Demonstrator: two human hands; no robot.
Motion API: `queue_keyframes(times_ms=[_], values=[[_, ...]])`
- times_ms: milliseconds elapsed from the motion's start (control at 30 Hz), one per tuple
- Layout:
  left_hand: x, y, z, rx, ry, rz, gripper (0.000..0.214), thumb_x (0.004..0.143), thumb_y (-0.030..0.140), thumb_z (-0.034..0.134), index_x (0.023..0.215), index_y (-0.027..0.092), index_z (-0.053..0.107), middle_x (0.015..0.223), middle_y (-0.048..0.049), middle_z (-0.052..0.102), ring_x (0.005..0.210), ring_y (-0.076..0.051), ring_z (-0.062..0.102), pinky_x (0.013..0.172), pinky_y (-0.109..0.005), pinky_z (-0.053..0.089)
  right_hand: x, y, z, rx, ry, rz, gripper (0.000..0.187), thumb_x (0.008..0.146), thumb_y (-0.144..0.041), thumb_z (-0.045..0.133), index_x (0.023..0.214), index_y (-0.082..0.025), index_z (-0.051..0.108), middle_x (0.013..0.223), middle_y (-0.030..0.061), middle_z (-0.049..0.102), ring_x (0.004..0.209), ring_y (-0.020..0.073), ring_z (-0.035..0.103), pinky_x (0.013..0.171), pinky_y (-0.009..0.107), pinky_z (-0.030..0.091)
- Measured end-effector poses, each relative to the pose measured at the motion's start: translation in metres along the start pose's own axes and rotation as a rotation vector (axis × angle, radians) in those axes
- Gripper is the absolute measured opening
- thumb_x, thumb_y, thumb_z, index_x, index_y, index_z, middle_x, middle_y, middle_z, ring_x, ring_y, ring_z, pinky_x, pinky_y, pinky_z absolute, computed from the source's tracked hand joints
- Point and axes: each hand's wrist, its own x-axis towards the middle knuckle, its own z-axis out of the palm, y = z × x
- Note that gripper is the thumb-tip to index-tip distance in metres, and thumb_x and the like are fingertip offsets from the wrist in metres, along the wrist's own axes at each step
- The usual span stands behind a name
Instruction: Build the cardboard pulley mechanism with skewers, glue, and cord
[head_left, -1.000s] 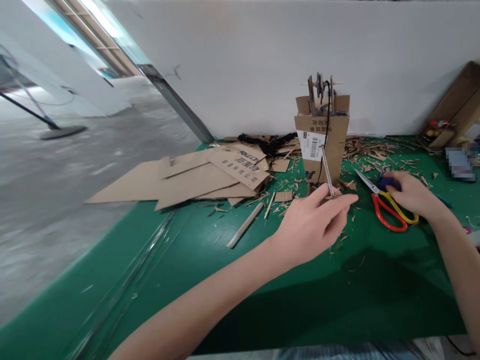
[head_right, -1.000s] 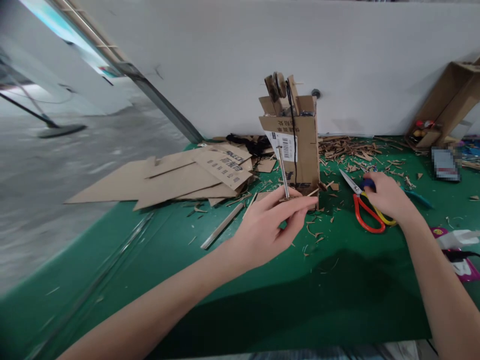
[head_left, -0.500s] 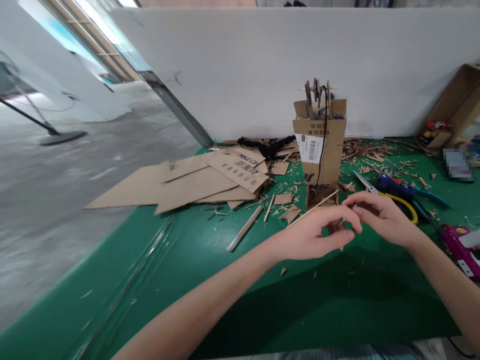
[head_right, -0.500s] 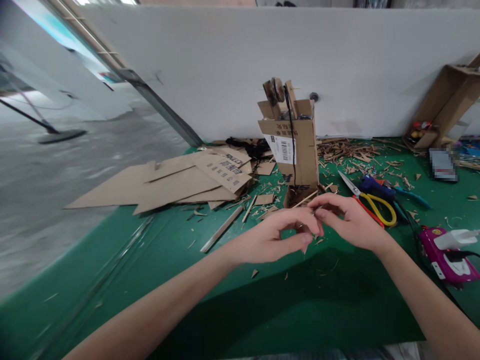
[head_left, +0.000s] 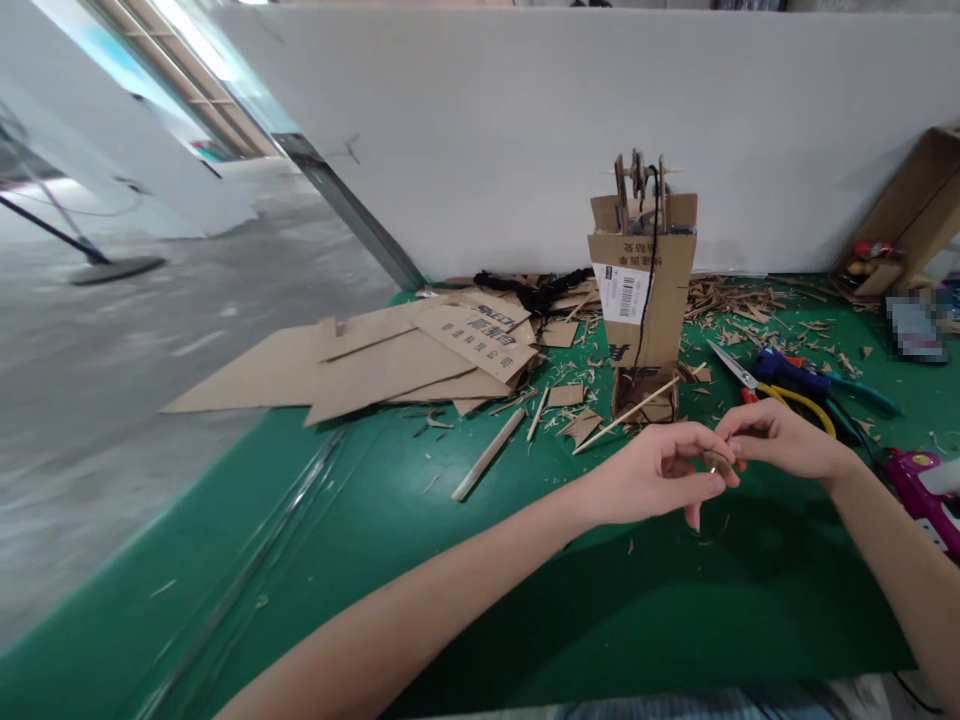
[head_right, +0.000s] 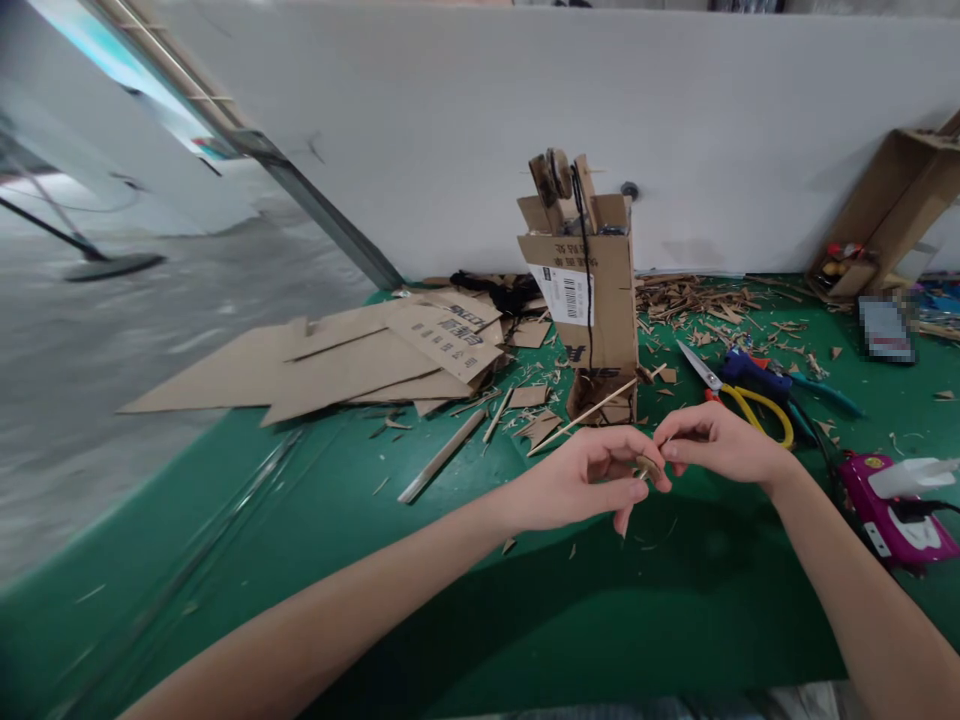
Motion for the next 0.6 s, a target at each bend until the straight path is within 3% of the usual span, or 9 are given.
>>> queue_keyframes(times_ms=[267,500,600], values=[[0.002,-0.015,0.005,-0.189,0.053,0.017,0.036,0.083,0.038,0.077,0.104,0.015,0.06,0.101,-0.0106,0.075,0.044,-0.006,0.062,0.046,-0.02,0.051,0.002,0.003,-0.002,0.024,0.08,-0.055,0.023,0.083,-0.04,0.076,0.082,-0.017,0.077,0.076,0.0032,0.073,0.066,0.0128,0.065,0.065,0.025,0.054],[-0.003,-0.009,0.01,0.018,0.081,-0.037,0.024,0.085,0.027,0.072,0.101,0.013,0.061,0.112,-0.0144,0.073,0.045,-0.004,0.062,0.045,-0.018,0.046,0.001,0.006,-0.004,0.055,-0.032,-0.048,0.02,0.086,-0.037,0.074,0.084,-0.017,0.077,0.073,0.0017,0.072,0.064,0.0116,0.063,0.063,0.024,0.051],[-0.003,-0.007,0.011,-0.016,0.052,-0.069,0.029,0.083,0.029,0.074,0.102,0.013,0.059,0.116,-0.0158,0.071,0.045,-0.005,0.062,0.045,-0.019,0.048,0.002,0.008,-0.005,0.048,-0.032,-0.045,0.022,0.084,-0.039,0.076,0.082,-0.017,0.077,0.072,0.0016,0.071,0.064,0.0113,0.062,0.062,0.023,0.05]])
